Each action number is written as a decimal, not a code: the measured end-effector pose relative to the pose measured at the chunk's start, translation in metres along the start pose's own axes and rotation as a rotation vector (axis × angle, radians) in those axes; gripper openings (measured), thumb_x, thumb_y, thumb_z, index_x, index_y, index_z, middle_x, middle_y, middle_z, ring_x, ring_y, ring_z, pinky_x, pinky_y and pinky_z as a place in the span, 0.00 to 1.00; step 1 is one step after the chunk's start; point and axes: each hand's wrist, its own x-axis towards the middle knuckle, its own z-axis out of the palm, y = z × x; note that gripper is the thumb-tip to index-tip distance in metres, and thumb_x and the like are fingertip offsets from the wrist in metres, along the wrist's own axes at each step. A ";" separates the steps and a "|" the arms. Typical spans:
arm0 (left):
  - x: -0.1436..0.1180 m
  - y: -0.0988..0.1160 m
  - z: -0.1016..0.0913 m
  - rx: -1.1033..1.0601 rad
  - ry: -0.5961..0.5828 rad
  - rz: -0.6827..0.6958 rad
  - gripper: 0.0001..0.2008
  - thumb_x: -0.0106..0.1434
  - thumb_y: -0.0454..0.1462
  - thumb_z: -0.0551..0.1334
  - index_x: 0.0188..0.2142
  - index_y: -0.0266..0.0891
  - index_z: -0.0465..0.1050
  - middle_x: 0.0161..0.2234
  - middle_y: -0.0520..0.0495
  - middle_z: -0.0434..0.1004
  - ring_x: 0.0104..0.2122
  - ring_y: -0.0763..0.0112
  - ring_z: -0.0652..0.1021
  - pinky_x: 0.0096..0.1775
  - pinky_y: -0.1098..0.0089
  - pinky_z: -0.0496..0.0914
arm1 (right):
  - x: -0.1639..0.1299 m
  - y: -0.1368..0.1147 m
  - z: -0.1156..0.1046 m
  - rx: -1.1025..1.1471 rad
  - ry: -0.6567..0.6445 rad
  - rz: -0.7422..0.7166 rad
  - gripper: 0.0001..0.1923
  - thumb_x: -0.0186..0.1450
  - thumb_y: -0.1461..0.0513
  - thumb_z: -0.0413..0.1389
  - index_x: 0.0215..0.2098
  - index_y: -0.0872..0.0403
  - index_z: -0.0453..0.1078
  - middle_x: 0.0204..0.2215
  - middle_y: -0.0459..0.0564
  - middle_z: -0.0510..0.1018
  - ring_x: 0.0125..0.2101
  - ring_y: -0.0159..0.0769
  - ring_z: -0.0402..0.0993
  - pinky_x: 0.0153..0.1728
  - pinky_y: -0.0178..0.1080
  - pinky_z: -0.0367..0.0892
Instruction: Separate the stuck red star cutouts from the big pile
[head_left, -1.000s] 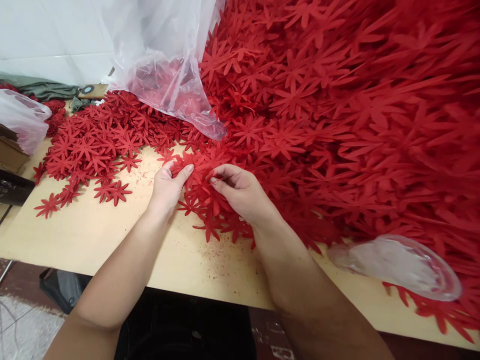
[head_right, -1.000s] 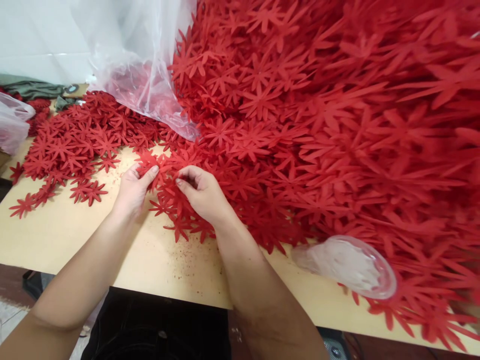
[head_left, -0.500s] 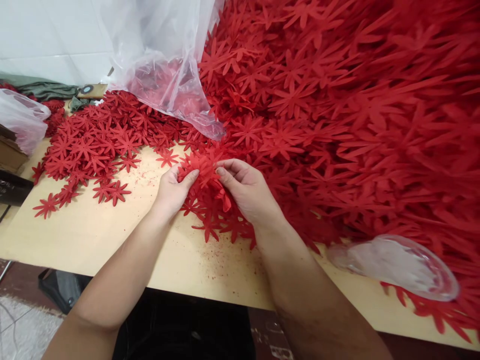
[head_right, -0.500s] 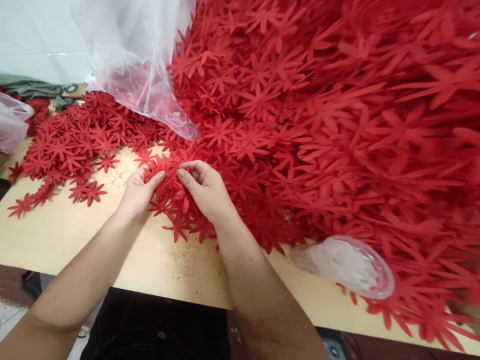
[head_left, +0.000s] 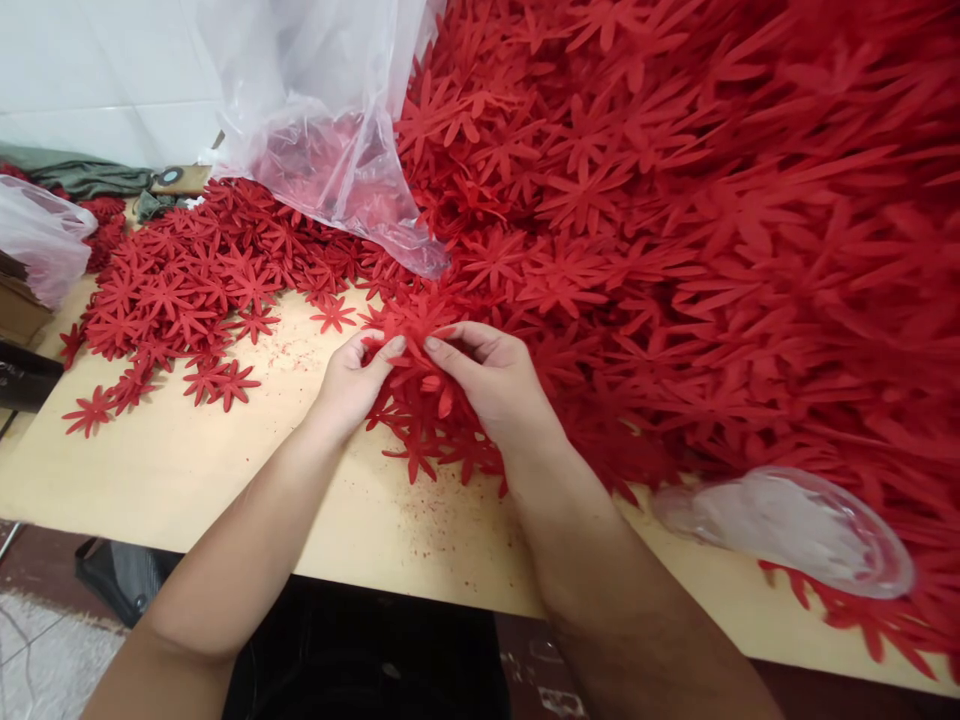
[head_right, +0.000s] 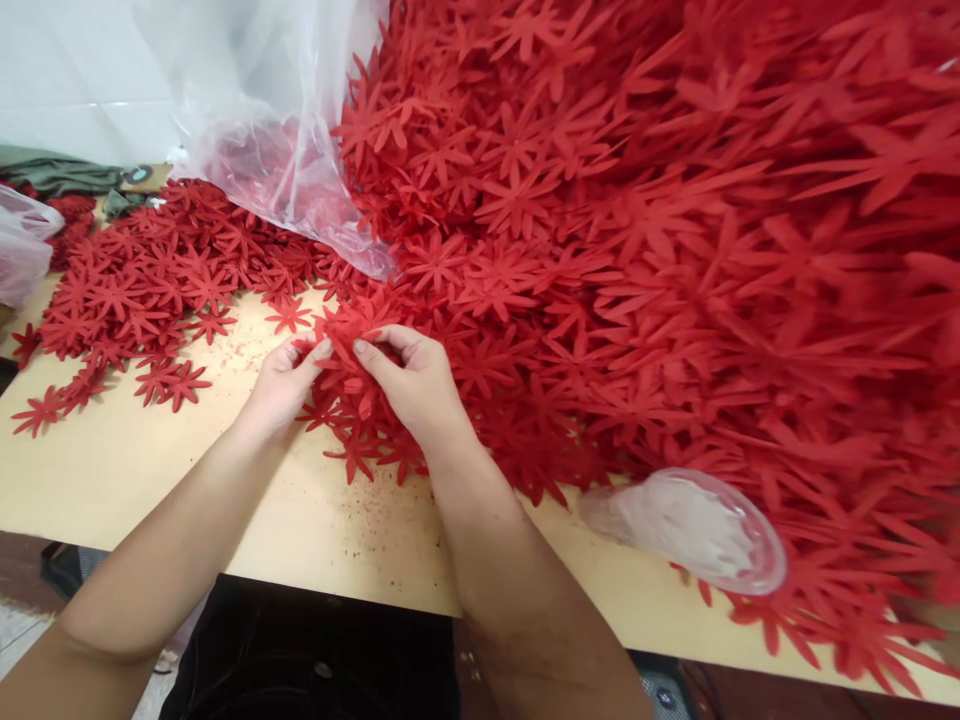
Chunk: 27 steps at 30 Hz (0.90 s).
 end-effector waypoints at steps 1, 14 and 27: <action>0.000 0.000 0.000 -0.005 0.002 0.001 0.14 0.50 0.43 0.71 0.29 0.37 0.72 0.26 0.53 0.78 0.27 0.76 0.76 0.36 0.72 0.71 | 0.002 0.001 -0.001 0.004 0.044 -0.011 0.14 0.49 0.53 0.67 0.25 0.52 0.70 0.24 0.43 0.74 0.26 0.30 0.70 0.30 0.36 0.70; 0.002 0.006 -0.002 0.044 0.111 -0.055 0.15 0.47 0.44 0.72 0.22 0.38 0.69 0.16 0.56 0.70 0.15 0.81 0.67 0.20 0.76 0.63 | 0.008 0.008 -0.013 -0.100 0.200 -0.130 0.17 0.56 0.50 0.62 0.39 0.50 0.72 0.26 0.42 0.71 0.25 0.28 0.67 0.29 0.35 0.68; 0.000 0.002 0.000 -0.020 -0.069 -0.051 0.07 0.53 0.30 0.62 0.33 0.37 0.74 0.29 0.50 0.79 0.31 0.70 0.79 0.42 0.66 0.72 | 0.003 0.004 -0.010 -0.209 0.103 -0.111 0.18 0.55 0.58 0.63 0.44 0.51 0.74 0.24 0.42 0.70 0.20 0.26 0.60 0.24 0.36 0.65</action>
